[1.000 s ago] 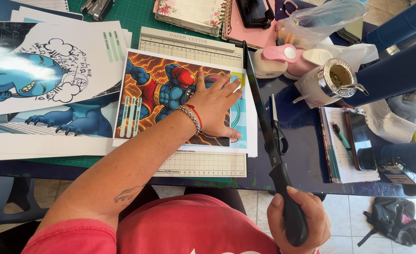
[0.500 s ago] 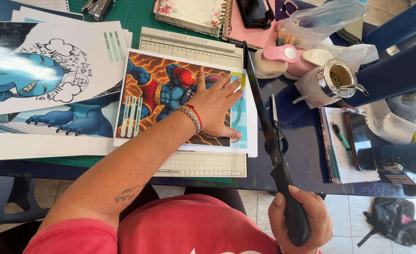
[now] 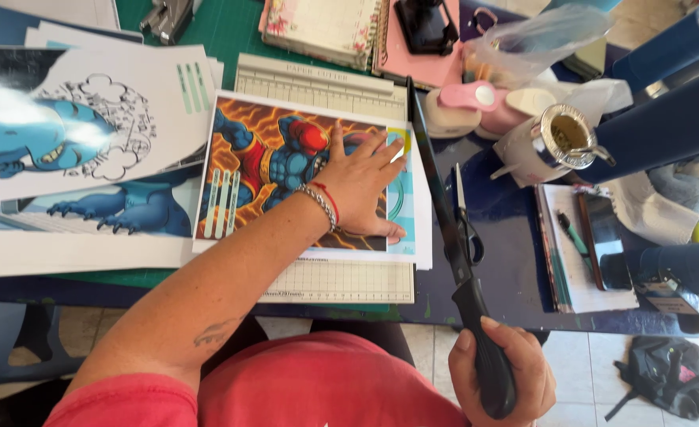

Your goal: Trimming the edges of a printed illustration using a manual paper cutter on a workspace table.

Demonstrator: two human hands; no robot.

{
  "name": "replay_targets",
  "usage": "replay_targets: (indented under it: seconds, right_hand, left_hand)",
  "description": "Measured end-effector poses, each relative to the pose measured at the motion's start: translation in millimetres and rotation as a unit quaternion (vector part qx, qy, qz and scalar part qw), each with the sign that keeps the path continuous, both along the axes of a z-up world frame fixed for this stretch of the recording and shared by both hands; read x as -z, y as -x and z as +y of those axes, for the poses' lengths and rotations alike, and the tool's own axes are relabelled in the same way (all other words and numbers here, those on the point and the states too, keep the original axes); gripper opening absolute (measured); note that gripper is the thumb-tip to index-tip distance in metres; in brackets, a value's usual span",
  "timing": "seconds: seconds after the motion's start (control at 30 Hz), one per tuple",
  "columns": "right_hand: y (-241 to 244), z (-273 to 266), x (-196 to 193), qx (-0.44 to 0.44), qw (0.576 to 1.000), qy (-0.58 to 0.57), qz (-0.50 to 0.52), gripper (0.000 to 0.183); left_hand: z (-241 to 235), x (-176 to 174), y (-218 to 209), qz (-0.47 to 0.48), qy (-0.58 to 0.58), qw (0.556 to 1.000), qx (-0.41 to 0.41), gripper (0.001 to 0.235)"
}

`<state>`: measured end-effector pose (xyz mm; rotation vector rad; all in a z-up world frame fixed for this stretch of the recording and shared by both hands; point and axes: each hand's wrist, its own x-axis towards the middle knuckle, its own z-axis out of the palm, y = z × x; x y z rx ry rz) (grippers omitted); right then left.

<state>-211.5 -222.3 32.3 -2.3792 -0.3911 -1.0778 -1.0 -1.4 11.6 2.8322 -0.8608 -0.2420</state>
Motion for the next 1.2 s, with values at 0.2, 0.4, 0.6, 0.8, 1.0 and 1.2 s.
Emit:
replay_targets:
  seconds: [0.2, 0.4, 0.6, 0.8, 1.0, 1.2]
  right_hand:
    - [6.6, 3.7, -3.3, 0.058, 0.995, -0.015, 0.081, 0.028]
    - [4.3, 8.4, -5.1, 0.040, 0.998, -0.014, 0.037, 0.025]
    - [2.7, 6.5, -0.7, 0.026, 0.999, -0.014, 0.020, 0.023]
    - [7.0, 9.8, -3.1, 0.058, 0.996, -0.022, 0.068, 0.026]
    - [4.8, 8.3, -1.1, 0.048, 0.998, -0.019, 0.044, 0.025]
    - [6.0, 8.5, -1.3, 0.043, 0.996, -0.035, 0.066, 0.026]
  left_hand:
    - [-1.6, 4.5, -0.3, 0.002, -0.010, 1.000, -0.004, 0.116]
    - [-1.7, -1.0, 0.3, 0.010, -0.024, 1.000, -0.004, 0.114]
    - [-2.1, -9.6, 3.1, 0.026, -0.037, 0.999, -0.003, 0.114]
    - [-1.2, 1.6, -3.3, 0.000, 0.000, 1.000, -0.003, 0.115]
    - [-2.2, 5.0, -3.3, -0.009, -0.008, 1.000, -0.001, 0.116]
    - [-2.5, 7.9, -2.7, -0.017, 0.005, 1.000, -0.009, 0.117]
